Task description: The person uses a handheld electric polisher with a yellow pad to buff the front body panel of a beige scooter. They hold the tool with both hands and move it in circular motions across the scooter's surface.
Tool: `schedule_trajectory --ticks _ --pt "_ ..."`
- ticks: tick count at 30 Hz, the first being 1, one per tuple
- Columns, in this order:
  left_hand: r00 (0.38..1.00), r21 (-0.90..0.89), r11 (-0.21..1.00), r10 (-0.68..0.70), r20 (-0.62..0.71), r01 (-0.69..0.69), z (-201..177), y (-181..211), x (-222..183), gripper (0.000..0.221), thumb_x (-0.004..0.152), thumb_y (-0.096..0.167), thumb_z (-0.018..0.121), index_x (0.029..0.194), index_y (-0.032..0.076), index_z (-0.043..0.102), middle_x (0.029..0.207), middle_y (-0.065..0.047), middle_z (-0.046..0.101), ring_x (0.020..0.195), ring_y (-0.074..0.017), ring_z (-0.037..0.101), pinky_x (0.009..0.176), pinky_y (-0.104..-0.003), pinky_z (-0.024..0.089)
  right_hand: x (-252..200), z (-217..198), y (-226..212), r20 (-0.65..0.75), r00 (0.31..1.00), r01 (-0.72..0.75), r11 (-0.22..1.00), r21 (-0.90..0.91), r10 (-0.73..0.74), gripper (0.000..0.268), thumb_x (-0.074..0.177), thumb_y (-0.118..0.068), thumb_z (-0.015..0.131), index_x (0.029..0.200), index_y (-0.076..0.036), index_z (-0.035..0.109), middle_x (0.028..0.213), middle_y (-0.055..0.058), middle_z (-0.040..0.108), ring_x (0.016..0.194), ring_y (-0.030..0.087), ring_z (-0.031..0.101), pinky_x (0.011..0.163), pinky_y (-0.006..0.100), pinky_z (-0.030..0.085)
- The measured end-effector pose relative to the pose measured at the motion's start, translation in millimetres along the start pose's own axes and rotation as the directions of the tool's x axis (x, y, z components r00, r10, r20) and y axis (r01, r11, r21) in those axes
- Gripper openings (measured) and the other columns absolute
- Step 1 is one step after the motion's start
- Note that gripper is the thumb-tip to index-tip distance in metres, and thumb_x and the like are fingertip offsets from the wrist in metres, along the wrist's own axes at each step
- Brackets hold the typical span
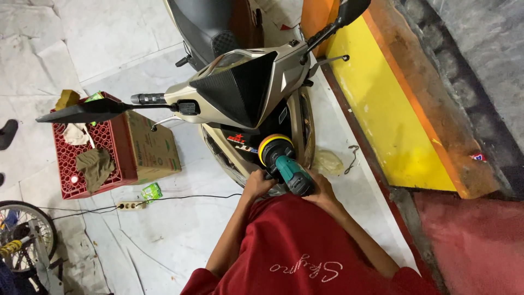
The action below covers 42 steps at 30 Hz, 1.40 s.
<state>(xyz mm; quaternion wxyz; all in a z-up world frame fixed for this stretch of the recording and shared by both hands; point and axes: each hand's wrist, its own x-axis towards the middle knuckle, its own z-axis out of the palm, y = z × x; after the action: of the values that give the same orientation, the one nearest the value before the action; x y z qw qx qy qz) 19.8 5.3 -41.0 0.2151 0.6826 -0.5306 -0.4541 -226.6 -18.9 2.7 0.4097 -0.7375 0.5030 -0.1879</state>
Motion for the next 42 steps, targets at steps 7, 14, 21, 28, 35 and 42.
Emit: schedule_trajectory --ticks 7,14,21,28,35,42 --pt "0.999 0.026 0.999 -0.033 0.042 0.032 -5 0 0 0.039 0.077 0.032 0.075 0.095 -0.003 0.075 0.081 -0.026 0.073 0.077 -0.0355 0.076 0.074 -0.043 0.057 -6 10 -4 -0.006 0.99 -0.14 0.988 -0.063 0.14 0.077 0.065 -0.03 0.086 0.136 -0.015 0.06 0.102 0.016 0.077 0.093 0.034 0.074 0.08 0.044 0.058" --pt "0.995 0.051 0.994 0.097 0.025 -0.098 -9 -18 7 0.039 0.076 0.031 0.077 0.09 -0.006 0.074 0.077 -0.027 0.07 0.075 -0.0375 0.073 0.072 -0.045 0.056 -11 25 -11 -0.074 0.991 -0.114 0.993 -0.043 0.111 0.076 0.062 -0.027 0.088 0.132 -0.013 0.061 0.102 0.018 0.076 0.093 0.037 0.073 0.079 0.045 0.058" --pt "0.991 -0.021 0.999 -0.037 0.132 0.04 -41 5 -7 0.035 0.078 0.029 0.072 0.087 -0.004 0.071 0.065 -0.021 0.068 0.059 -0.03 0.071 0.06 -0.044 0.056 -13 32 -45 -0.095 0.977 -0.195 0.98 -0.029 0.192 0.077 0.066 -0.03 0.083 0.139 -0.019 0.059 0.105 0.019 0.074 0.097 0.041 0.07 0.08 0.047 0.057" --pt "0.98 0.098 0.977 0.178 0.093 -0.187 -38 -25 8 0.034 0.077 0.028 0.075 0.083 -0.005 0.072 0.07 -0.026 0.067 0.067 -0.0355 0.07 0.065 -0.046 0.054 -18 56 -33 -0.2 0.978 -0.081 0.995 -0.064 0.067 0.067 0.072 -0.034 0.083 0.134 -0.018 0.063 0.114 0.016 0.074 0.106 0.039 0.069 0.088 0.046 0.056" --pt "0.977 0.097 0.979 0.163 0.135 -0.177 -39 -28 13 0.033 0.075 0.028 0.073 0.085 -0.003 0.072 0.076 -0.028 0.069 0.075 -0.0384 0.073 0.071 -0.046 0.055 -24 57 -54 -0.221 0.96 -0.183 0.983 -0.027 0.172 0.073 0.068 -0.031 0.085 0.134 -0.014 0.06 0.114 0.017 0.072 0.105 0.04 0.069 0.086 0.047 0.055" --pt "0.975 0.105 0.99 0.074 0.209 -0.098 -24 -35 9 0.041 0.076 0.033 0.074 0.093 -0.004 0.073 0.082 -0.028 0.07 0.081 -0.0363 0.075 0.073 -0.046 0.056 -40 64 -31 -0.259 0.96 -0.121 0.991 -0.049 0.104 0.065 0.068 -0.021 0.082 0.13 -0.014 0.062 0.112 0.018 0.073 0.105 0.043 0.068 0.084 0.048 0.056"
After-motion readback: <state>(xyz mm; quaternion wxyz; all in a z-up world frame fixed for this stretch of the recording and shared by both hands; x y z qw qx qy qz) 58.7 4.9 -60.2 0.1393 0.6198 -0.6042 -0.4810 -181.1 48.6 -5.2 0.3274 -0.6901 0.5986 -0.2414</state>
